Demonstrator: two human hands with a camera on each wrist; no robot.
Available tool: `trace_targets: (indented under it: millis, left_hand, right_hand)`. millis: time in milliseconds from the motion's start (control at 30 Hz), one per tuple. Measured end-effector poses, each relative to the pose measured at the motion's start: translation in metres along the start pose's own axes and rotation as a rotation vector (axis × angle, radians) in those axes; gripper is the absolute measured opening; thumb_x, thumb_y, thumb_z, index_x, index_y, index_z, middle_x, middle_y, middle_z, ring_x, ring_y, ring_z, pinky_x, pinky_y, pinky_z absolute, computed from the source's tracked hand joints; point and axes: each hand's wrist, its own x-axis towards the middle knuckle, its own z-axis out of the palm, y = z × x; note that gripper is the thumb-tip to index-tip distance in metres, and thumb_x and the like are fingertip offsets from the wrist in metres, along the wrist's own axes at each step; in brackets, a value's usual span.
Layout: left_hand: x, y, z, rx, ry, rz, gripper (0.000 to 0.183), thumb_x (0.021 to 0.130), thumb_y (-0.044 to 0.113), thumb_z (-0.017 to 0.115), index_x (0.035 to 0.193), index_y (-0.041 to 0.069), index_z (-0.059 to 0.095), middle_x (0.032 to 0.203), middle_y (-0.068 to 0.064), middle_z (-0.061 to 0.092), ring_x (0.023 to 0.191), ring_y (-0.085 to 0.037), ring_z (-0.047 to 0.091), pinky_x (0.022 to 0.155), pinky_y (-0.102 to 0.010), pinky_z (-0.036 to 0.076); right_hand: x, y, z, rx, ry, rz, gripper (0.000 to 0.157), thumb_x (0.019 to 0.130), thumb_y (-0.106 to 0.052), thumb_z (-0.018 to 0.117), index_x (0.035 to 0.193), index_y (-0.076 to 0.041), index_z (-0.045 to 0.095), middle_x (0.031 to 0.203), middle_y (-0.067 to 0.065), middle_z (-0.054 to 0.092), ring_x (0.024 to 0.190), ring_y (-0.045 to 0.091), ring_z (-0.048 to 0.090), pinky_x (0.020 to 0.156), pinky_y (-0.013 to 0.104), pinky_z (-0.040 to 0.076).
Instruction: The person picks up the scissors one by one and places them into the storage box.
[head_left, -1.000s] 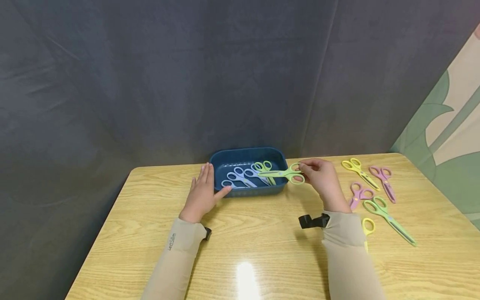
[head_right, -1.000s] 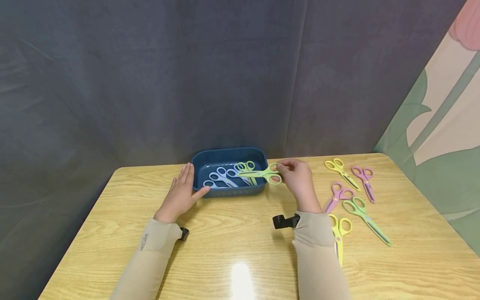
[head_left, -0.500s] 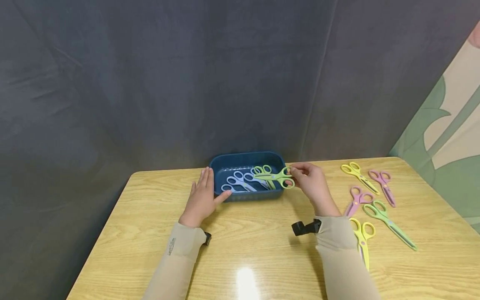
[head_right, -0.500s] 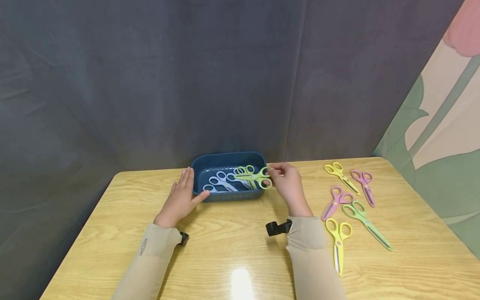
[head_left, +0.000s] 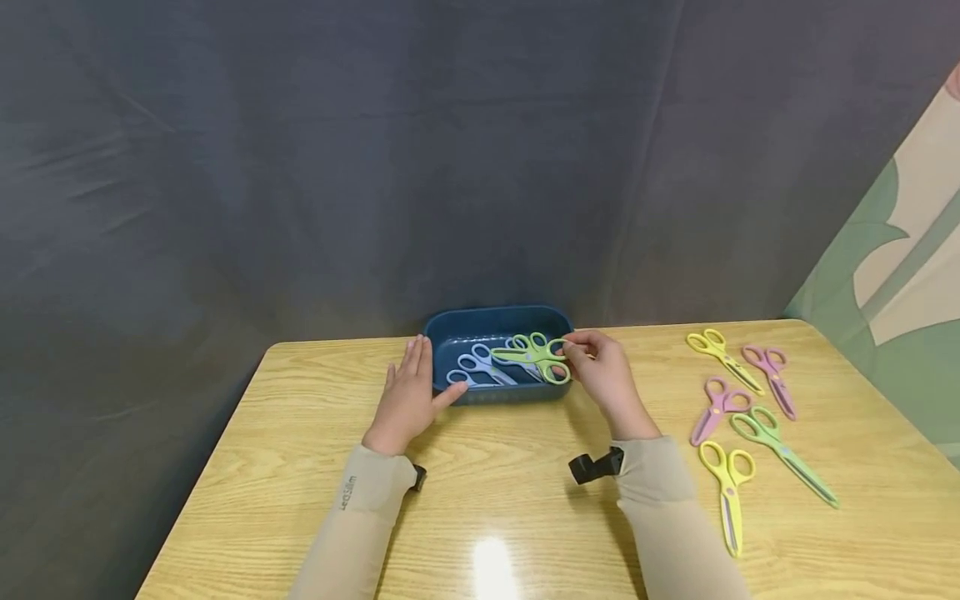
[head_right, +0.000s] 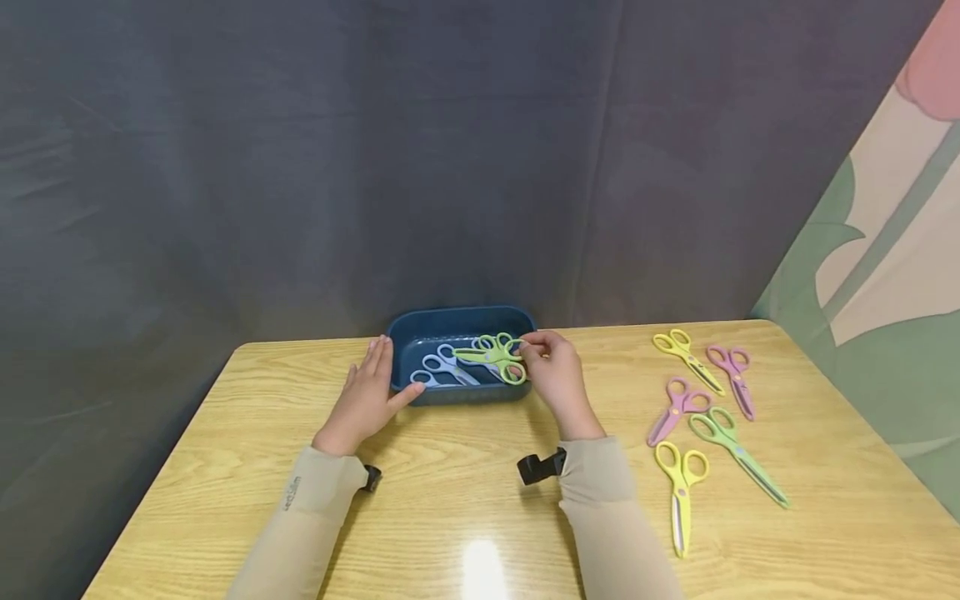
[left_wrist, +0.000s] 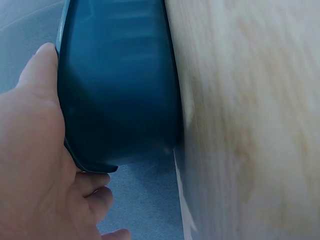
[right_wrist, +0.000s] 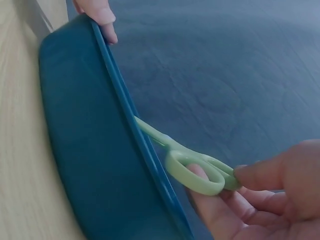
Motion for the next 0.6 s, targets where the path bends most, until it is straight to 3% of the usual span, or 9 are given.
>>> trace_targets:
  millis: [167,600]
  left_hand:
    - [0.000,0.003,0.000,-0.012,-0.007,-0.001,0.101,0.098,0.062,0.055,0.160,-0.003,0.009,0.168,-0.022,0.009,0.156,-0.034,0.006,0.120,-0.063,0.012]
    - [0.000,0.002,0.001,-0.002,0.003,-0.005,0.102,0.097,0.062,0.056,0.160,-0.004,0.010,0.168,-0.021,0.008,0.155,-0.035,0.007,0.120,-0.063,0.012]
  right_hand:
    - [0.001,0.004,0.007,-0.003,0.019,-0.026,0.023,0.103,-0.001,0.053,0.118,0.015,0.057,0.098,0.024,0.066,0.071,0.005,0.064,0.070,0.018,0.057]
    - [0.010,0.006,0.027,-0.161,0.032,-0.125,0.020,0.102,-0.001,0.053,0.115,0.012,0.063,0.099,0.026,0.070,0.066,0.007,0.056,0.060,0.019,0.047]
